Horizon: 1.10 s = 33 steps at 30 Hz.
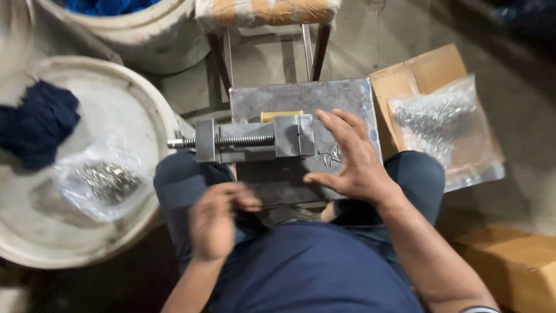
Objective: The person sits cross-legged on the floor and uses a bench vise to hold small metal pieces while assembling them by hand. They pick up metal parts from a plastic bag, place them into the vise, and manipulate them with both hands.
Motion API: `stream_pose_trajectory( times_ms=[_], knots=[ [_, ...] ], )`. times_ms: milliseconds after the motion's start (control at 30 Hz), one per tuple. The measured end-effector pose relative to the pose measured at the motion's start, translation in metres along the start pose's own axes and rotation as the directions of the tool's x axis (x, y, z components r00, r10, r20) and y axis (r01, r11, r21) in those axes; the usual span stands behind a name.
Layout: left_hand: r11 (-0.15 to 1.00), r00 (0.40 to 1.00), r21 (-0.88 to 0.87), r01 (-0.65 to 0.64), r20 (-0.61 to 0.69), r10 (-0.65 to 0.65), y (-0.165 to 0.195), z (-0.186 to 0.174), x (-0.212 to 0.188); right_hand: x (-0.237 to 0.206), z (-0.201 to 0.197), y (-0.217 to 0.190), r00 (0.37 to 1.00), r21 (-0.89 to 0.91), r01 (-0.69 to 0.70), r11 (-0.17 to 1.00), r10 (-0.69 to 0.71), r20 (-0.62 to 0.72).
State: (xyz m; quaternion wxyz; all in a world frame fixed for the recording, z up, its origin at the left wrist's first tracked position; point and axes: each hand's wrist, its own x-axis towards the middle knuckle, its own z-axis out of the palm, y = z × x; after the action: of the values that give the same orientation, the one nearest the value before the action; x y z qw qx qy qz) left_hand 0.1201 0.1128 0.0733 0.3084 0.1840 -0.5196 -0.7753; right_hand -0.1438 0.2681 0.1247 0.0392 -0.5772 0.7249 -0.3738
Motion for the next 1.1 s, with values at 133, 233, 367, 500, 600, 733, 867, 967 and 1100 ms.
stream_pose_trajectory(
  times_ms=[133, 233, 367, 500, 600, 733, 867, 967, 1100],
  knots=[
    [0.677, 0.784, -0.401, 0.617, 0.239, -0.573, -0.045, 0.041, 0.035, 0.036, -0.001, -0.017, 0.989, -0.113, 0.028, 0.993, -0.011, 0.146],
    [0.611, 0.733, -0.417, 0.674, 0.271, -0.624, -0.060, 0.059, 0.063, 0.050, 0.000, -0.027, 0.978, -0.160, 0.000, 0.987, 0.034, 0.207],
    [0.580, 0.663, -0.342, 0.740, 0.223, -0.715, -0.054, 0.076, 0.078, 0.054, 0.001, -0.031, 0.963, -0.236, -0.052, 0.970, 0.111, 0.246],
    [0.537, 0.639, -0.363, 0.762, 0.281, -0.716, -0.049, 0.080, 0.079, 0.048, 0.003, -0.029, 0.965, -0.282, 0.005, 0.959, 0.070, 0.253],
    [0.549, 0.654, -0.371, 0.749, 0.276, -0.705, -0.053, 0.077, 0.079, 0.043, 0.004, -0.028, 0.967, -0.291, 0.067, 0.954, 0.010, 0.255],
    [0.506, 0.666, -0.454, 0.733, 0.329, -0.670, -0.061, 0.073, 0.077, 0.036, 0.005, -0.030, 0.958, -0.287, 0.080, 0.954, 0.005, 0.286],
    [0.491, 0.687, -0.503, 0.711, 0.350, -0.637, -0.063, 0.072, 0.077, 0.022, 0.005, -0.038, 0.950, -0.279, 0.028, 0.960, 0.062, 0.307],
    [0.471, 0.645, -0.463, 0.751, 0.364, -0.672, -0.062, 0.071, 0.075, 0.011, 0.006, -0.044, 0.953, -0.311, 0.060, 0.949, 0.038, 0.301],
    [0.475, 0.690, -0.517, 0.712, 0.386, -0.612, -0.060, 0.073, 0.073, -0.003, 0.006, -0.052, 0.953, -0.304, 0.008, 0.953, 0.085, 0.291]
  ],
)
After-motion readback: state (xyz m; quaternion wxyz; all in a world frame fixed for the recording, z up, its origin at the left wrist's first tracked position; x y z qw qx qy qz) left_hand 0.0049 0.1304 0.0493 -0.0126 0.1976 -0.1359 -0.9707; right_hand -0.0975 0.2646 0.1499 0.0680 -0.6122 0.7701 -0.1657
